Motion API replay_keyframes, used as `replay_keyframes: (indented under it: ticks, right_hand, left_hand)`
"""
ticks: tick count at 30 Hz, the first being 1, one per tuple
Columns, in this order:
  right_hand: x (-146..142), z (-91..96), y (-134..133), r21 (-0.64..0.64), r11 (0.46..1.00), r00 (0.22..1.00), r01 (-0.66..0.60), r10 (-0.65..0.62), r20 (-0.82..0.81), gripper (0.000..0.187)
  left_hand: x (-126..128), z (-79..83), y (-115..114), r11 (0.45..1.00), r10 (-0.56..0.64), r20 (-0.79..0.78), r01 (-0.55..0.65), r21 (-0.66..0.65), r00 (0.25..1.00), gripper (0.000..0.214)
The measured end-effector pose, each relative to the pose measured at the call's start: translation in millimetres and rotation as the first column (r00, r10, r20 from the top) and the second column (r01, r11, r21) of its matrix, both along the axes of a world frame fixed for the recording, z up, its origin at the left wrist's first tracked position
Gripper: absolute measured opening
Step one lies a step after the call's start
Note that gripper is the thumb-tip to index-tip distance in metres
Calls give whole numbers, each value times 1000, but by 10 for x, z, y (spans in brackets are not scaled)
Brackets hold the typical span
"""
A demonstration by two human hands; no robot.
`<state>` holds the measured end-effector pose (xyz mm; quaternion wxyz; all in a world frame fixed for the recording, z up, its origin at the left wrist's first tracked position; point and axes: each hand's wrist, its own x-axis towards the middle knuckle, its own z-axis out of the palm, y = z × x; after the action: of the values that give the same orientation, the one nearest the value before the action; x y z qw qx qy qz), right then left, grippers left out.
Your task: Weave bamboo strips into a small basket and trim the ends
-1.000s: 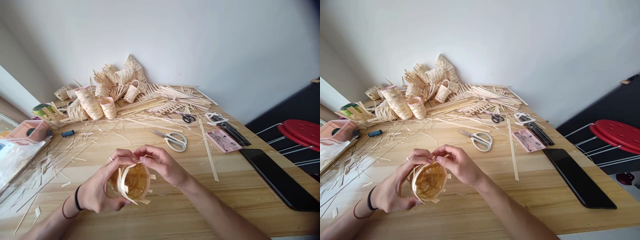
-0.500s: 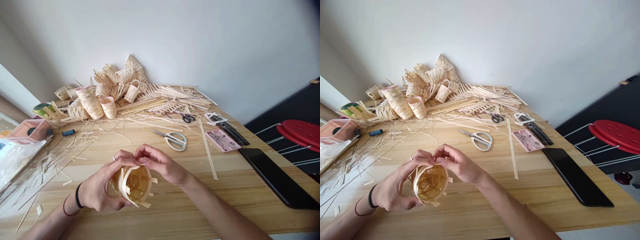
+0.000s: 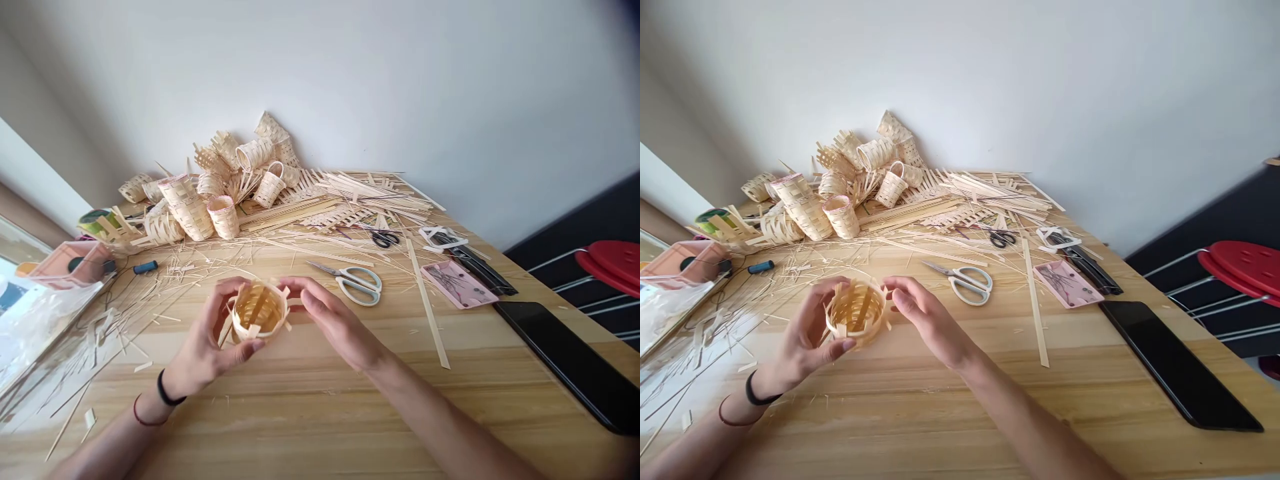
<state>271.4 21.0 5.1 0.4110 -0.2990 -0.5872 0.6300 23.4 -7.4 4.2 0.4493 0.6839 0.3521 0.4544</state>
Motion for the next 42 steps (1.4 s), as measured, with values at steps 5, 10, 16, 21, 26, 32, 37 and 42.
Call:
replay_keyframes:
  ticks: [5, 10, 16, 21, 26, 32, 37, 42]
  right_hand:
    - [-52, 8, -49, 76, 997, 995, -9, 1, 102, 78]
    - [-99, 27, -104, 173, 985, 991, 5, -28, 128, 62]
    - [-57, 39, -106, 149, 989, 989, 12, -34, 146, 61]
    - [-59, 38, -108, 179, 984, 986, 2, -31, 162, 59]
    - [-70, 19, -97, 216, 976, 983, -4, -35, 181, 62]
    - [-79, 75, -117, 241, 970, 978, -3, -48, 204, 61]
    - [-82, 101, -147, 307, 952, 965, -3, -78, 252, 61]
    - [-72, 82, -151, 354, 934, 959, -34, -69, 274, 65]
  left_hand:
    - [29, -62, 25, 995, 104, 14, -104, -1, 994, 75]
    - [14, 18, -18, 996, -80, -1, 80, -45, 997, 64]
    - [-113, 53, 47, 994, -75, 17, 76, -73, 997, 60]
    - [-135, 48, 65, 994, -70, 24, 72, -79, 997, 59]
    - [-96, 46, 49, 997, -3, 25, 5, -83, 1000, 57]
    - [-59, 52, 10, 993, 29, 24, -26, -119, 999, 68]
    - [-66, 112, 6, 993, 17, -20, -19, -116, 1000, 65]
    - [-64, 133, 12, 995, -1, -50, -5, -104, 999, 67]
